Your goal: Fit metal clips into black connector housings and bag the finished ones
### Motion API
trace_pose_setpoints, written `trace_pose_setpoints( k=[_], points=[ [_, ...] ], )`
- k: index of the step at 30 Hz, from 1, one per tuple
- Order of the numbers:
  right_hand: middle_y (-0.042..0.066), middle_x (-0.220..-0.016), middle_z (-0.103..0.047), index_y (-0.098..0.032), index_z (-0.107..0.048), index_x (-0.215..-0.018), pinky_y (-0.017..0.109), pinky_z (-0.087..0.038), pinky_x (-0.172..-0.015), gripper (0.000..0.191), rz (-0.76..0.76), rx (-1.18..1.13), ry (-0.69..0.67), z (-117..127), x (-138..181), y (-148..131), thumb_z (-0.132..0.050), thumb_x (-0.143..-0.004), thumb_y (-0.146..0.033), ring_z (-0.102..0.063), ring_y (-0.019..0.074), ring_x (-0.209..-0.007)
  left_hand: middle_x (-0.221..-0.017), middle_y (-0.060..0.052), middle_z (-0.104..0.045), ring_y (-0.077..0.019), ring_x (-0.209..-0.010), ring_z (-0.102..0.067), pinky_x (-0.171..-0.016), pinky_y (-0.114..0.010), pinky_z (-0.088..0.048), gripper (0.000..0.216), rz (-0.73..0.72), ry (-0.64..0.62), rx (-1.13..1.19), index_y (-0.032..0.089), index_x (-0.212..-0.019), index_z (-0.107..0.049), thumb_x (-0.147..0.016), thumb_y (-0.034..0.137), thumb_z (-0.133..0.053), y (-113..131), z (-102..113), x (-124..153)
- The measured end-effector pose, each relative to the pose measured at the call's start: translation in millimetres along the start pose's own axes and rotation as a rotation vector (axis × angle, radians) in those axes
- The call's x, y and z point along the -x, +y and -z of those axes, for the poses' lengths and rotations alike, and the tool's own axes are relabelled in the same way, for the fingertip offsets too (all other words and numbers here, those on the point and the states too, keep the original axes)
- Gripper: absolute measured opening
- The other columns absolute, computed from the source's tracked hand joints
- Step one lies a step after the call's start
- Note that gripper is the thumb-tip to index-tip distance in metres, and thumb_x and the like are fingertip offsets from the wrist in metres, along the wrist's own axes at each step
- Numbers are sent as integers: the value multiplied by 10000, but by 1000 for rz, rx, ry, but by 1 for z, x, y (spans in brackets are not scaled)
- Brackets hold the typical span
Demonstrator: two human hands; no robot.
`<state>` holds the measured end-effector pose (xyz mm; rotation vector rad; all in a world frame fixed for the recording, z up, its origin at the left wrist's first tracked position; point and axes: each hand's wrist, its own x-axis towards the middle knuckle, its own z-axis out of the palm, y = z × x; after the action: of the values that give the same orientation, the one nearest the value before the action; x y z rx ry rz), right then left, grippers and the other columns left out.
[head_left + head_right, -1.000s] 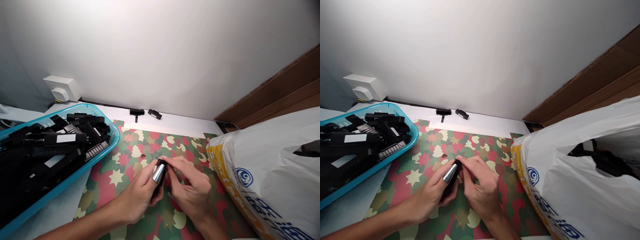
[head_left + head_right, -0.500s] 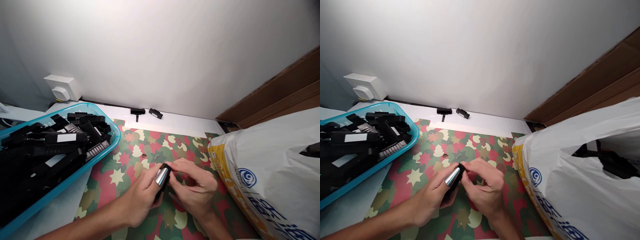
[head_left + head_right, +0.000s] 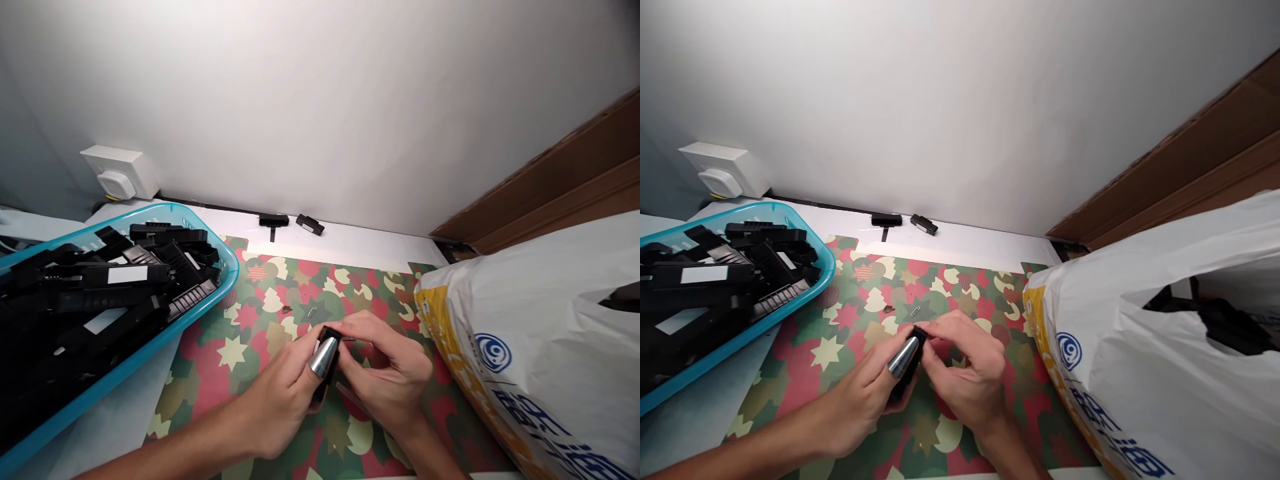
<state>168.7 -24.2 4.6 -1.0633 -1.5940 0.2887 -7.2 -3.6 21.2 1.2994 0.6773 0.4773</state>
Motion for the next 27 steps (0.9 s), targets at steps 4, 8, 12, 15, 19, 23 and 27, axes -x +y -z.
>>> trace_pose_setpoints(
  k=[4, 8, 12, 15, 19, 23, 27],
  points=[
    [24, -852, -805, -255, -808, -1067, 324, -605, -646, 369, 14, -14, 60, -4, 7, 3, -720, -848, 29, -722, 186, -698, -708, 50, -417, -144, -623, -358, -576, -274, -356, 617, -17, 5, -18, 191, -1289, -599, -1080, 689, -302, 1, 0, 0],
    [12, -847, -808, -268, -811, -1079, 323, -611, -631, 389, 11, -9, 82, -6, 9, 4, -722, -846, 31, -719, 181, -680, -717, 39, -438, -157, -635, -377, -594, -287, -365, 617, -10, 10, -51, 201, -1394, -561, -1102, 648, -252, -3, 2, 3],
    [9, -842, -826, -263, -821, -1061, 309, -647, -633, 356, 2, 31, 95, -7, 7, 2, -728, -858, 14, -755, 181, -681, -740, 32, -424, -166, -664, -380, -604, -296, -353, 627, 1, 0, -58, 209, -1394, -559, -1091, 669, -257, -6, 4, 3],
    [15, -876, -855, -258, -830, -1037, 310, -696, -683, 323, 18, 91, 113, -6, 5, 1, -734, -872, 2, -804, 193, -705, -769, 31, -427, -158, -680, -368, -604, -289, -333, 627, 29, 27, 26, 222, -1279, -569, -1053, 741, -298, -7, 3, 2],
    [17, -880, -870, -251, -836, -985, 293, -720, -671, 263, 56, 208, 159, -5, 3, -1, -764, -872, -24, -828, 204, -673, -773, 57, -424, -120, -629, -304, -572, -265, -284, 559, 44, 21, 254, 252, -1045, -466, -999, 804, -391, -10, 0, -1],
    [3, -848, -865, -237, -832, -953, 224, -689, -580, 203, -47, 183, 121, -3, 0, -4, -758, -886, -60, -806, 169, -611, -730, 81, -414, -98, -586, -248, -560, -255, -259, 535, 2, 14, 362, 257, -956, -398, -988, 785, -474, -12, 0, -6],
    [7, -921, -862, -248, -829, -1060, 245, -702, -648, 279, -105, 77, 35, -2, -3, -4, -724, -887, -57, -809, 164, -671, -674, 92, -410, -98, -577, -261, -560, -249, -276, 619, -24, -14, 384, 246, -1034, -474, -903, 844, -565, -11, 1, -8]
  ],
)
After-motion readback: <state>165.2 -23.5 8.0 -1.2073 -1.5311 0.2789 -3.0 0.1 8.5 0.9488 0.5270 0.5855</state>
